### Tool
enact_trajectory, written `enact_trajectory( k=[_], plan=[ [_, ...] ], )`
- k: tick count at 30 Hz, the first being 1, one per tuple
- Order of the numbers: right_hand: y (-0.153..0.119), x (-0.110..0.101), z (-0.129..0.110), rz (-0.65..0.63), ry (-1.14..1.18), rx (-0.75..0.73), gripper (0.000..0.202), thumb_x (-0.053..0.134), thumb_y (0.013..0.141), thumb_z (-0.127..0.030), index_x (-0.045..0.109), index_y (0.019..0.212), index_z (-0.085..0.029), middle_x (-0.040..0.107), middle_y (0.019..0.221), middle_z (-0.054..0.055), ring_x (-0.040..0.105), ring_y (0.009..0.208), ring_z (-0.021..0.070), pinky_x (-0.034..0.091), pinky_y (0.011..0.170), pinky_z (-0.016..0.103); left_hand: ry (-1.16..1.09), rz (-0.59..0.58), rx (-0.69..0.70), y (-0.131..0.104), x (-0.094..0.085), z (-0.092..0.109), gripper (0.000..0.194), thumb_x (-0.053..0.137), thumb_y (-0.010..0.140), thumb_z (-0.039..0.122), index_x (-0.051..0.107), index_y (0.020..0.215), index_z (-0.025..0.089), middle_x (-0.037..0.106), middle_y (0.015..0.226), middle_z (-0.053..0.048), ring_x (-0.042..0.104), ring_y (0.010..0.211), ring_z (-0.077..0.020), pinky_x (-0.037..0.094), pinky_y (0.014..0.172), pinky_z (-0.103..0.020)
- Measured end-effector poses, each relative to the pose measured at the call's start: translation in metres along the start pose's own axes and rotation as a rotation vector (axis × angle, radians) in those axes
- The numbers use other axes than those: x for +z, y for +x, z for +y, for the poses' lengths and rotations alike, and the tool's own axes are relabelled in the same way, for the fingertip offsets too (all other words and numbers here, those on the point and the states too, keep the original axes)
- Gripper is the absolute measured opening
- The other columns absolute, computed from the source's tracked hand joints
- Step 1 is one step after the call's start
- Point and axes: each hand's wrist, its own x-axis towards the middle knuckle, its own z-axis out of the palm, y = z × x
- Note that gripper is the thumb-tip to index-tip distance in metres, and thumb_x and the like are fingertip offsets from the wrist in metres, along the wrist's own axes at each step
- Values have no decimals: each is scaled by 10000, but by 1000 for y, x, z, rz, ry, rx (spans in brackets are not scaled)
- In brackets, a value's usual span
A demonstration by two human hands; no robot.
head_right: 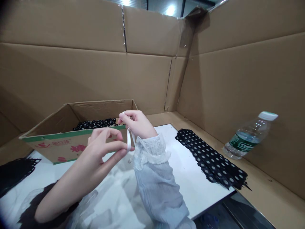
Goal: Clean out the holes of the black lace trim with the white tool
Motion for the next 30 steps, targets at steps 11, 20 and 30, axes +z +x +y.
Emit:
enact_trajectory(
  k=[11,20,30],
  plan=[
    [-6,7,-12,-34,76,-15,364,496,822,-460,596,694,-135,349,487,-55,308,438,44,246,414,186,-183,-109,-163,16,15,-11,338,503,810,477,551,667,175,612,681,-7,516,635,-159,332,622,-284],
    [-8,10,-14,-20,81,22,333,491,831,-450,578,702,-155,310,427,-75,279,337,32,205,321,174,-813,-362,-221,22,8,-17,214,491,846,333,595,922,163,625,912,-36,561,866,-188,416,731,-268],
    [-8,2,-12,-9,123,65,326,474,837,-464,583,743,-171,453,416,-54,358,323,48,227,321,169,-1188,-289,-305,23,11,-25,281,391,900,299,617,837,145,594,870,-45,512,796,-133,399,749,-257]
  ],
)
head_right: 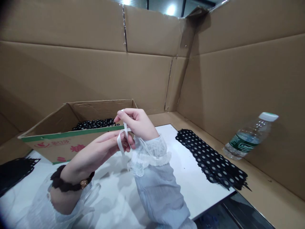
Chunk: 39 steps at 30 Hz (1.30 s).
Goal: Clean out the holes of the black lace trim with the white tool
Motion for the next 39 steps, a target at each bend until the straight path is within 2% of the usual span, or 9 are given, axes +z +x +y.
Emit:
enact_trajectory(
  k=[4,8,12,16,22,27,31,36,39],
  plan=[
    [2,-4,1,49,2,-48,342,498,826,-461,609,730,-152,435,461,-47,360,384,39,249,368,167,-311,-9,-18,6,1,-9,245,412,888,269,603,807,138,571,785,-34,501,692,-104,402,654,-227],
    [2,-5,2,41,61,-28,347,502,820,-470,602,734,-149,452,493,-41,349,390,36,256,378,172,-509,11,-55,13,1,-15,290,443,876,353,611,779,137,560,782,-32,506,662,-96,407,593,-214],
    [3,-4,2,35,84,-16,338,505,818,-467,595,735,-152,444,472,-48,362,375,41,253,365,174,-426,67,-14,14,3,-17,313,500,841,417,594,753,131,519,659,-5,467,583,-73,390,554,-190],
    [2,-2,2,21,41,-69,330,512,822,-440,603,715,-141,387,454,-62,331,383,34,256,374,171,-194,149,51,12,7,-14,258,570,809,345,524,674,130,488,580,23,424,519,-49,347,499,-163],
    [-3,2,-5,-38,18,-80,335,500,827,-437,605,743,-130,455,509,-40,407,444,50,305,405,173,107,246,48,9,7,-12,133,585,785,255,500,761,156,501,467,46,426,409,-60,317,415,-166],
    [-7,5,-10,-20,-25,-141,327,515,823,-416,624,742,-118,436,506,-43,404,465,49,319,429,170,-88,252,40,11,10,-14,139,508,791,181,464,662,158,463,413,51,325,347,-42,242,361,-162],
    [-6,7,-9,-14,-22,-112,332,498,828,-429,627,751,-133,442,489,-46,363,411,46,288,391,180,-248,359,113,13,12,-18,92,515,780,173,512,693,141,543,564,26,379,430,-36,286,412,-157],
    [-3,6,-8,10,-20,-117,333,534,803,-431,628,695,-130,516,580,-19,402,469,51,333,430,190,-277,520,174,14,13,-19,92,599,732,176,512,745,150,584,717,27,471,516,-46,384,513,-176],
    [-2,4,-7,30,-8,-124,328,520,818,-407,626,679,-130,540,613,-11,438,521,59,361,472,193,-258,533,177,13,15,-17,165,647,703,168,495,769,160,588,740,28,513,597,-61,413,592,-184]
  ],
)
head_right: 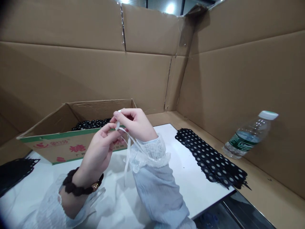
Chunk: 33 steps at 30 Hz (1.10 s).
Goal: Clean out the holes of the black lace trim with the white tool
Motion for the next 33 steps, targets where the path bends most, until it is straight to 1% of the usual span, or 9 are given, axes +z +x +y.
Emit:
enact_trajectory(
  k=[6,10,14,16,18,21,25,30,33],
  plan=[
    [1,-3,2,73,-38,-43,311,538,806,-395,620,646,-142,550,696,14,507,670,96,421,650,235,98,-12,176,-3,1,3,201,617,716,147,427,652,156,580,941,0,535,898,-110,388,747,-192],
    [0,-2,2,189,-208,-49,278,577,776,-354,601,588,-151,503,788,25,481,722,108,413,682,258,205,16,260,-6,-2,2,229,586,721,118,379,638,172,553,735,25,523,731,-106,378,644,-198],
    [-1,-2,0,371,-382,-182,258,608,739,-272,514,528,-158,514,905,43,478,880,158,407,773,310,528,36,333,-6,-4,7,169,609,719,161,445,679,181,506,680,29,469,654,-110,342,589,-205],
    [-2,-3,-1,427,-414,-287,265,612,729,-223,465,516,-162,547,958,44,470,976,181,377,868,347,642,-69,302,-4,-7,12,151,623,720,187,475,692,179,504,676,23,463,652,-113,335,586,-205],
    [-3,-6,-1,409,-340,-322,279,579,759,-222,427,530,-172,586,873,39,509,936,172,389,862,348,673,-201,221,-3,-12,19,148,631,728,224,494,701,174,516,675,15,461,634,-112,330,566,-202],
    [-3,-14,3,381,-159,-255,300,521,811,-303,386,568,-193,526,600,-4,531,660,128,444,678,297,693,-298,142,-3,-21,28,143,623,748,287,541,765,172,538,681,3,471,613,-113,335,542,-200],
    [-5,-27,9,443,-65,-194,349,554,787,-390,343,581,-203,379,487,-54,381,446,75,361,468,227,820,-465,101,-4,-30,38,312,591,779,289,547,1080,216,608,711,-3,549,656,-139,388,603,-216],
    [-7,-34,6,488,-22,-224,349,541,794,-407,334,596,-209,398,487,-53,349,406,67,317,416,221,1122,-807,73,-7,-33,44,170,501,830,245,659,779,210,640,653,-4,569,611,-134,370,574,-200],
    [-7,-31,4,511,-28,-248,344,537,796,-400,335,591,-210,423,498,-45,402,432,77,367,454,233,1172,-898,117,-8,-36,43,175,499,824,210,657,752,221,634,611,5,580,651,-150,368,589,-201]
  ],
)
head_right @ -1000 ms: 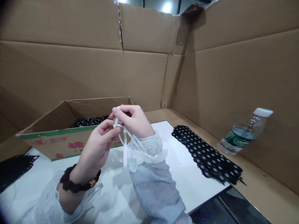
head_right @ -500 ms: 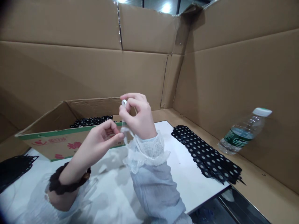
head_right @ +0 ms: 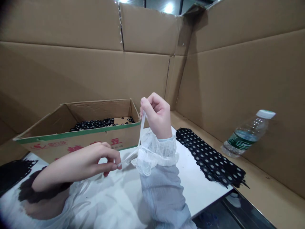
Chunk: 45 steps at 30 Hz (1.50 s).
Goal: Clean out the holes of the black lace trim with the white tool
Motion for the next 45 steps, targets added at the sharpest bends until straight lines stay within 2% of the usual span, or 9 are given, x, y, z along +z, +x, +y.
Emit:
enact_trajectory(
  k=[7,10,16,22,28,31,36,40,45],
  plan=[
    [2,-2,1,-60,82,109,373,546,767,-384,311,542,-202,359,481,-51,387,413,70,383,450,237,-34,-2,101,-4,-8,-2,115,549,807,237,663,813,228,665,853,-24,561,861,-185,391,786,-248],
    [4,-7,-1,-112,197,193,415,516,753,-410,256,508,-197,380,514,-33,428,466,79,452,544,267,-288,9,89,-6,-13,3,97,553,812,255,630,786,201,631,984,-54,558,929,-188,399,829,-262],
    [4,-6,-8,-231,263,232,483,438,776,-556,226,520,-205,300,467,-51,391,424,79,454,537,272,-936,237,134,8,5,9,149,526,818,217,544,686,151,594,1130,-102,556,1017,-230,403,869,-326],
    [0,6,-12,-247,225,172,411,402,823,-537,365,583,-205,322,496,-67,323,377,56,391,455,229,-1292,341,299,28,27,15,175,402,877,199,505,739,166,575,668,-18,603,762,-178,390,899,-415],
    [0,21,5,207,-239,-24,314,524,740,-226,349,484,-181,577,689,22,537,678,117,425,660,266,-1192,506,222,32,29,14,210,383,901,211,507,744,151,478,612,9,494,596,-105,438,774,-333],
    [2,20,15,123,-314,49,315,517,684,-147,300,459,-184,609,654,24,562,680,133,419,639,270,-1182,554,202,33,29,12,217,401,885,216,505,709,142,449,584,12,455,560,-97,437,693,-300],
    [4,20,20,-55,39,96,327,507,727,-174,285,488,-182,645,692,17,578,648,108,434,595,241,-1200,621,126,37,30,11,216,393,838,171,466,636,147,377,536,25,400,510,-90,400,587,-260],
    [0,32,19,-42,49,23,367,481,814,-299,308,509,-194,394,417,-63,398,406,63,340,452,211,-1013,744,-8,40,34,8,210,414,863,242,463,680,152,344,566,34,368,529,-78,358,554,-217],
    [-7,50,16,43,-168,-146,401,493,822,-303,262,516,-185,259,483,-64,254,454,51,237,452,212,-570,816,-159,40,39,5,193,446,869,364,446,828,176,414,665,28,383,582,-85,324,531,-202]
  ],
)
